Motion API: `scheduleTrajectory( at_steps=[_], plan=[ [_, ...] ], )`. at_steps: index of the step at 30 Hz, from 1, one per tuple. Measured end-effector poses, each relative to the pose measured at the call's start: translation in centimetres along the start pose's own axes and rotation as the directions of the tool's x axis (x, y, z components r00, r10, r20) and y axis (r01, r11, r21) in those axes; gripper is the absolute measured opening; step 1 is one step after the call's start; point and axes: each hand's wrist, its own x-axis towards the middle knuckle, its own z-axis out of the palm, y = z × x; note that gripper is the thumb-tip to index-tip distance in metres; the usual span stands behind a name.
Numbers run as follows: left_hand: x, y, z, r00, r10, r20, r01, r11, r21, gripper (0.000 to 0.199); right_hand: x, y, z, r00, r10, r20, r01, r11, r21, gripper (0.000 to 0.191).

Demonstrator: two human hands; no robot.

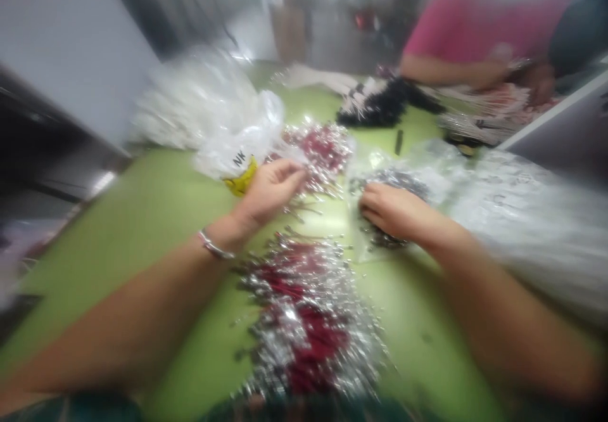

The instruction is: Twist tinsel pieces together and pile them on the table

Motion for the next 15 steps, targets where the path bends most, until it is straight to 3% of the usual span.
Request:
scheduleTrajectory(
  at_steps=[4, 7, 11, 15],
  plan=[
    [-0.5, 0.2, 0.6, 0.990, -0.110, 0.084, 0.111, 0.994, -0.011, 0.021, 0.4, -0.7, 0.1, 0.999, 0.015, -0.036, -0.015, 1.000, 0.001, 0.016],
    [-1.1, 0.8, 1.6, 0.986, -0.114, 0.120, 0.116, 0.993, -0.018, 0.025, 0.5, -1.2, 0.1, 0.985, 0.076, -0.156, -0.057, 0.990, 0.126, 0.013],
    [-1.8, 1.3, 2.8, 0.982, -0.139, 0.127, 0.144, 0.989, -0.033, 0.024, 0.3, -2.8, 0.2, 0.898, 0.178, -0.402, 0.030, 0.887, 0.460, 0.010],
    [-1.9, 1.4, 3.1, 0.985, -0.125, 0.120, 0.134, 0.989, -0.070, 0.020, 0.3, -4.7, 0.6, 0.834, 0.203, -0.513, 0.142, 0.819, 0.556, 0.012]
  ],
)
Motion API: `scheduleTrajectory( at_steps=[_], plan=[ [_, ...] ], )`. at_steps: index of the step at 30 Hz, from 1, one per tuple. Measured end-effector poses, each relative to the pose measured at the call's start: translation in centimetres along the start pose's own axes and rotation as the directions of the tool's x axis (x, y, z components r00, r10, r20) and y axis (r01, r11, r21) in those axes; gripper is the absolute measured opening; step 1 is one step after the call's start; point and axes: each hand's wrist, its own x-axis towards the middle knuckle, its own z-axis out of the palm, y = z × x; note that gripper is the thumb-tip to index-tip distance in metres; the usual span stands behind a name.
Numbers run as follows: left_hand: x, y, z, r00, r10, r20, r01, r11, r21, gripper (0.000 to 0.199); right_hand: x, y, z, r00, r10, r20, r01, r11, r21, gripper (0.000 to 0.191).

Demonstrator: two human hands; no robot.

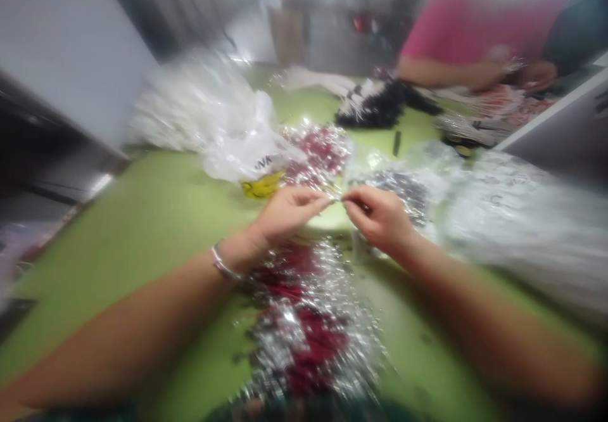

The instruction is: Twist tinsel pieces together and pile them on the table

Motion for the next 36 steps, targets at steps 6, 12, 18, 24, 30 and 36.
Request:
scheduleTrajectory(
  at_steps=[6, 12, 18, 24, 30, 36],
  plan=[
    [0.0, -0.1, -0.2, 0.999, -0.051, -0.017, 0.050, 0.998, -0.026, 0.021, -0.3, -0.3, 0.5, 0.994, -0.023, -0.103, 0.024, 1.000, 0.006, 0.011],
    [-0.3, 0.0, -0.1, 0.999, 0.048, -0.024, -0.046, 0.996, 0.071, 0.018, 0.1, -0.1, -0.1, 0.998, -0.058, -0.013, 0.059, 0.998, 0.029, 0.012],
    [-0.8, -1.2, -0.8, 0.841, 0.527, 0.120, -0.503, 0.682, 0.531, 0.016, 0.4, -0.9, -1.1, 0.975, 0.096, 0.201, -0.126, 0.982, 0.141, 0.012],
    [-0.3, -1.0, -1.3, 0.771, 0.583, 0.256, -0.603, 0.539, 0.588, 0.017, 0.5, -1.4, -0.9, 0.927, 0.266, 0.263, -0.327, 0.919, 0.222, 0.015],
    [0.5, 1.5, -2.8, 0.836, 0.545, 0.061, -0.462, 0.641, 0.613, 0.029, 0.7, -0.4, -1.1, 0.925, 0.187, 0.332, -0.221, 0.973, 0.070, 0.013],
    [0.8, 1.0, -3.4, 0.965, 0.264, 0.013, -0.207, 0.724, 0.658, 0.019, 0.9, -0.4, -2.5, 0.808, 0.095, 0.581, -0.190, 0.976, 0.106, 0.021]
  ],
)
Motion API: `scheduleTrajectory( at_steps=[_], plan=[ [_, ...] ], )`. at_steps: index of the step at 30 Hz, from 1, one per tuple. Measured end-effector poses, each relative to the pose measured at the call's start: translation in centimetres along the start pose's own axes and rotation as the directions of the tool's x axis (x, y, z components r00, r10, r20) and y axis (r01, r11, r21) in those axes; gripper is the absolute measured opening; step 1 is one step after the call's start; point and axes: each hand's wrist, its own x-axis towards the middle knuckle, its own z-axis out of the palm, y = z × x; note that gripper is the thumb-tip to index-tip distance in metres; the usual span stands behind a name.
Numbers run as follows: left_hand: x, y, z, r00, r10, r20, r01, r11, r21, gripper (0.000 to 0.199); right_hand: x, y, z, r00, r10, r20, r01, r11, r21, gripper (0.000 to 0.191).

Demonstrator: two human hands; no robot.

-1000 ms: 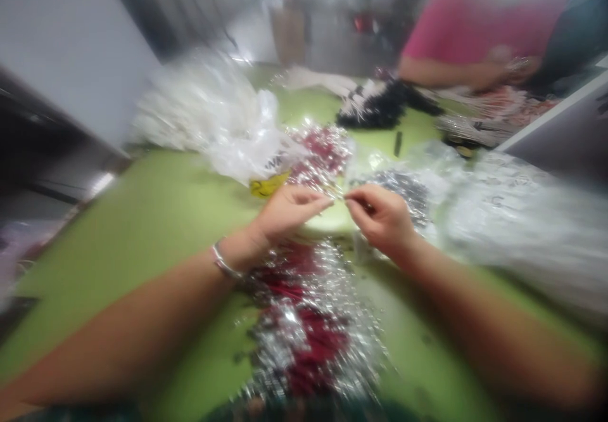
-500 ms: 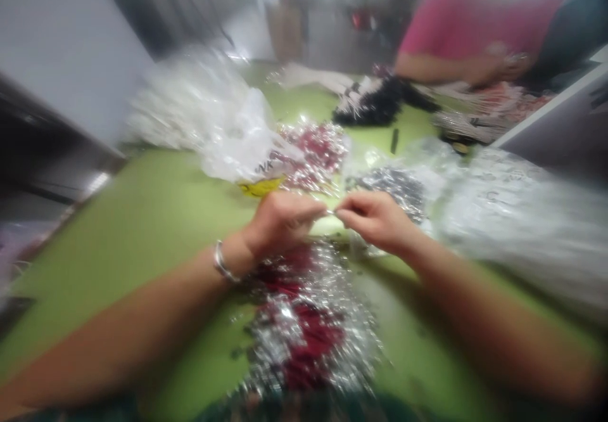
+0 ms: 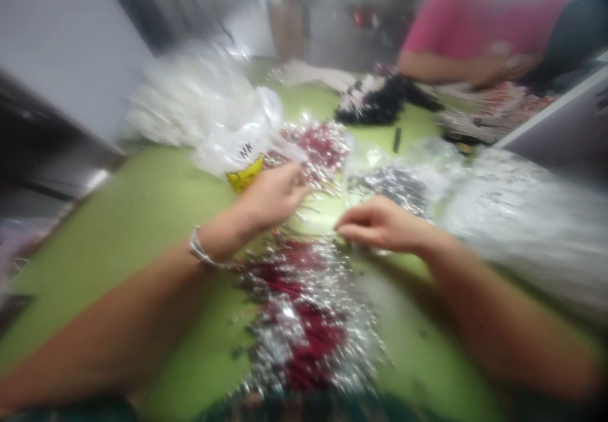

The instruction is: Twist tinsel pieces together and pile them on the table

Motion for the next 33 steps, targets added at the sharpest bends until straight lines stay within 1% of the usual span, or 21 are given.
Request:
scheduleTrajectory(
  at_steps=[1, 2, 3, 4, 6, 8, 10, 12, 14, 15, 17, 19, 21, 23, 25, 27, 30, 33],
  plan=[
    [0.0, -0.3, 0.3, 0.995, -0.005, 0.096, 0.004, 1.000, 0.004, 0.019, 0.0, 0.3, -0.5, 0.995, 0.050, -0.091, -0.055, 0.997, -0.047, 0.023],
    [0.0, -0.6, 0.6, 0.983, 0.000, 0.184, 0.000, 1.000, -0.002, 0.020, -0.1, 0.7, -1.0, 0.976, 0.098, -0.193, -0.121, 0.987, -0.110, 0.025],
    [-0.1, -0.8, 0.9, 0.969, 0.009, 0.248, -0.009, 1.000, -0.004, 0.021, -0.1, 1.1, -1.4, 0.956, 0.123, -0.267, -0.179, 0.965, -0.194, 0.023],
    [-0.1, -1.0, 1.3, 0.957, 0.016, 0.289, -0.020, 1.000, 0.012, 0.021, -0.1, 1.6, -1.8, 0.948, 0.133, -0.288, -0.220, 0.930, -0.294, 0.019],
    [-0.2, -0.9, 2.0, 0.948, 0.007, 0.317, -0.043, 0.994, 0.105, 0.018, 0.0, 2.3, -2.2, 0.964, 0.142, -0.223, -0.235, 0.846, -0.479, 0.016],
    [-0.3, -0.5, 2.6, 0.951, -0.014, 0.310, -0.059, 0.973, 0.225, 0.014, 0.1, 2.7, -2.0, 0.978, 0.160, -0.134, -0.208, 0.778, -0.593, 0.017],
    [-0.4, 0.0, 3.0, 0.951, -0.028, 0.309, -0.069, 0.952, 0.299, 0.015, 0.2, 2.7, -1.3, 0.980, 0.166, -0.109, -0.197, 0.723, -0.662, 0.017],
    [-0.3, 0.4, 3.1, 0.959, -0.018, 0.282, -0.071, 0.951, 0.302, 0.017, 0.4, 2.5, -0.4, 0.979, 0.164, -0.119, -0.198, 0.658, -0.727, 0.018],
    [-0.2, 0.5, 3.0, 0.978, 0.013, 0.209, -0.061, 0.973, 0.223, 0.016, 0.7, 2.3, 0.3, 0.979, 0.157, -0.129, -0.198, 0.597, -0.778, 0.022],
    [-0.2, 0.4, 2.8, 0.987, 0.025, 0.161, -0.050, 0.988, 0.149, 0.015, 0.8, 2.3, 0.6, 0.979, 0.156, -0.134, -0.201, 0.574, -0.794, 0.024],
    [0.0, 0.1, 2.3, 0.998, 0.016, 0.058, -0.013, 0.998, -0.056, 0.013, 1.0, 2.1, 1.1, 0.970, 0.179, -0.163, -0.235, 0.545, -0.805, 0.025],
    [0.2, -0.3, 1.7, 0.999, -0.032, -0.033, 0.021, 0.957, -0.289, 0.011, 1.2, 2.0, 1.5, 0.959, 0.205, -0.196, -0.277, 0.533, -0.799, 0.025],
    [0.3, -0.6, 1.3, 0.990, -0.106, -0.096, 0.050, 0.885, -0.463, 0.006, 1.4, 2.0, 1.7, 0.951, 0.220, -0.218, -0.303, 0.526, -0.795, 0.026],
    [0.4, -0.9, 1.2, 0.977, -0.188, -0.103, 0.102, 0.832, -0.546, 0.009, 1.5, 2.1, 1.7, 0.952, 0.215, -0.219, -0.302, 0.524, -0.797, 0.026],
    [0.3, -1.1, 1.3, 0.964, -0.257, -0.060, 0.176, 0.796, -0.579, 0.013, 1.3, 2.3, 1.2, 0.954, 0.221, -0.204, -0.293, 0.527, -0.798, 0.025],
    [0.3, -1.1, 1.5, 0.957, -0.290, -0.011, 0.222, 0.756, -0.616, 0.018, 1.0, 2.3, 0.4, 0.960, 0.216, -0.178, -0.270, 0.547, -0.792, 0.023],
    [0.2, -0.9, 1.4, 0.963, -0.270, 0.005, 0.198, 0.695, -0.691, 0.024, 0.5, 2.4, -0.8, 0.975, 0.176, -0.134, -0.213, 0.587, -0.781, 0.021],
    [0.2, -0.6, 1.1, 0.974, -0.225, 0.011, 0.163, 0.672, -0.722, 0.024, 0.4, 2.4, -1.1, 0.982, 0.160, -0.100, -0.177, 0.590, -0.788, 0.020]
  ],
)
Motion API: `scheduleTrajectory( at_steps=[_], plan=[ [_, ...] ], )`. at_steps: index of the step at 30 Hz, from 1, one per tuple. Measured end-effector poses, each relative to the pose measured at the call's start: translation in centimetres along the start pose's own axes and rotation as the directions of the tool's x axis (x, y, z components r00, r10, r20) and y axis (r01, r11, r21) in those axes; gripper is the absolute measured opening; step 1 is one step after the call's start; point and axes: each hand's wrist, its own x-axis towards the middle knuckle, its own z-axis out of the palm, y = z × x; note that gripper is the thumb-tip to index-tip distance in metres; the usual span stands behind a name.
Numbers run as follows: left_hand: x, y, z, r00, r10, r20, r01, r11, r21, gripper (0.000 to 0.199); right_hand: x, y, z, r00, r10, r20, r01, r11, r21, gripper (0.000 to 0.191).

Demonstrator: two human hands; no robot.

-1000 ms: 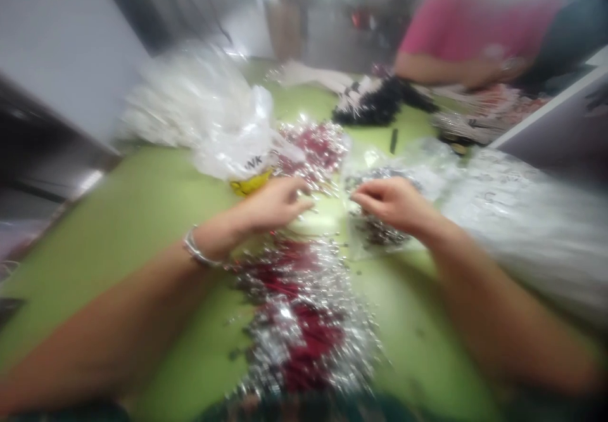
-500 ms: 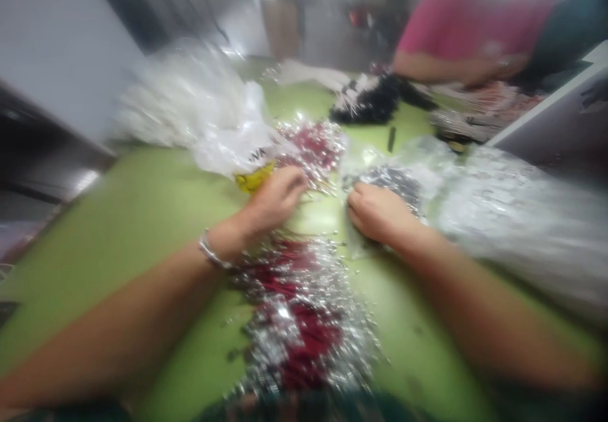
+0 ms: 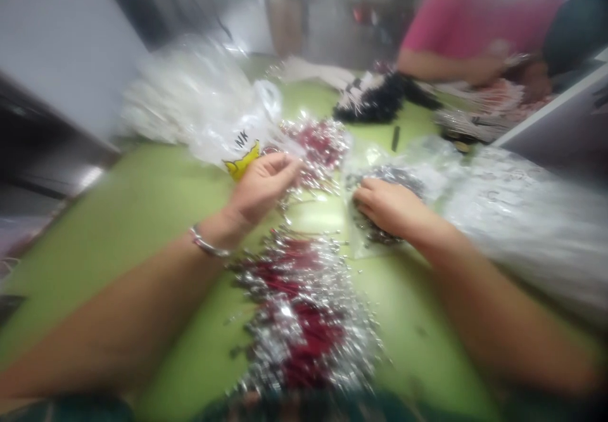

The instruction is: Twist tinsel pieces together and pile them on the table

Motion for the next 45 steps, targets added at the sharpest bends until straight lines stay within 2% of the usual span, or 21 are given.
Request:
scheduleTrajectory(
  at_steps=[4, 8, 10, 13, 16, 19, 22, 24, 26, 27, 29, 31, 33, 35, 37, 40, 42, 44, 45],
  plan=[
    [-0.5, 0.6, 0.5, 0.999, -0.009, 0.051, 0.005, 0.998, 0.062, 0.028, 0.4, -0.5, 0.4, 1.000, -0.021, -0.024, 0.021, 1.000, 0.018, 0.023],
    [-0.9, 1.1, 1.2, 0.994, -0.004, 0.112, -0.018, 0.982, 0.191, 0.031, 0.7, -1.0, 1.0, 0.999, 0.028, -0.047, -0.028, 1.000, 0.005, 0.023],
    [-1.1, 1.2, 1.5, 0.991, 0.017, 0.134, -0.048, 0.971, 0.233, 0.032, 0.7, -1.0, 1.1, 0.992, 0.076, -0.104, -0.071, 0.996, 0.045, 0.022],
    [-1.3, 1.0, 2.0, 0.983, 0.018, 0.184, -0.069, 0.959, 0.274, 0.026, 0.3, -1.1, 0.9, 0.949, 0.179, -0.261, -0.117, 0.965, 0.237, 0.018],
    [-1.6, 0.5, 2.6, 0.972, -0.013, 0.234, -0.056, 0.957, 0.285, 0.016, -0.1, -1.9, 0.6, 0.913, 0.169, -0.371, 0.032, 0.877, 0.480, 0.012],
    [-1.8, 0.0, 2.9, 0.971, -0.035, 0.235, -0.032, 0.961, 0.276, 0.015, -0.4, -3.3, 0.6, 0.888, 0.118, -0.445, 0.207, 0.761, 0.615, 0.011],
    [-1.8, -0.1, 2.7, 0.968, -0.015, 0.252, -0.054, 0.962, 0.267, 0.015, -0.4, -4.1, 0.8, 0.874, 0.136, -0.466, 0.243, 0.710, 0.662, 0.011],
    [-1.8, -0.2, 2.4, 0.962, 0.030, 0.271, -0.114, 0.948, 0.297, 0.017, -0.3, -4.2, 0.8, 0.875, 0.146, -0.461, 0.246, 0.686, 0.684, 0.011],
    [-1.8, -0.1, 2.1, 0.943, 0.148, 0.300, -0.267, 0.873, 0.409, 0.019, -0.4, -4.0, 0.6, 0.891, 0.133, -0.434, 0.246, 0.663, 0.707, 0.012],
    [-1.8, -0.1, 1.9, 0.918, 0.223, 0.327, -0.367, 0.790, 0.491, 0.020, -0.4, -3.9, 0.4, 0.906, 0.115, -0.408, 0.241, 0.653, 0.718, 0.012],
    [-2.0, -0.1, 1.8, 0.843, 0.341, 0.416, -0.538, 0.556, 0.634, 0.022, -0.5, -3.8, -0.1, 0.937, 0.078, -0.339, 0.217, 0.633, 0.743, 0.012],
    [-2.3, -0.2, 1.8, 0.776, 0.382, 0.502, -0.626, 0.361, 0.692, 0.026, -0.6, -3.9, -0.5, 0.963, 0.061, -0.264, 0.174, 0.607, 0.775, 0.014],
    [-2.4, -0.2, 2.0, 0.744, 0.395, 0.539, -0.658, 0.289, 0.696, 0.028, -0.5, -4.0, -0.6, 0.977, 0.073, -0.200, 0.123, 0.572, 0.811, 0.015],
    [-2.3, -0.1, 2.0, 0.740, 0.391, 0.548, -0.666, 0.309, 0.679, 0.027, -0.4, -4.0, -0.5, 0.981, 0.102, -0.163, 0.079, 0.559, 0.825, 0.016],
    [-1.9, 0.4, 1.8, 0.765, 0.378, 0.521, -0.643, 0.393, 0.658, 0.023, -0.2, -4.0, -0.3, 0.978, 0.128, -0.165, 0.057, 0.597, 0.800, 0.014],
    [-1.1, 1.7, 1.1, 0.867, 0.316, 0.385, -0.496, 0.617, 0.611, 0.018, -0.1, -3.7, -0.2, 0.980, 0.103, -0.171, 0.057, 0.679, 0.732, 0.012],
    [-0.6, 2.4, 0.6, 0.936, 0.216, 0.278, -0.341, 0.755, 0.560, 0.024, -0.2, -3.3, -0.4, 0.992, -0.002, -0.126, 0.093, 0.682, 0.725, 0.012],
    [-0.4, 2.7, 0.2, 0.966, 0.120, 0.227, -0.223, 0.829, 0.513, 0.034, -0.3, -2.8, -0.7, 0.995, -0.074, -0.071, 0.103, 0.684, 0.722, 0.019],
    [-0.3, 2.6, 0.1, 0.972, 0.082, 0.220, -0.185, 0.848, 0.497, 0.037, -0.3, -2.4, -0.9, 0.996, -0.070, -0.056, 0.089, 0.715, 0.694, 0.023]
  ],
)
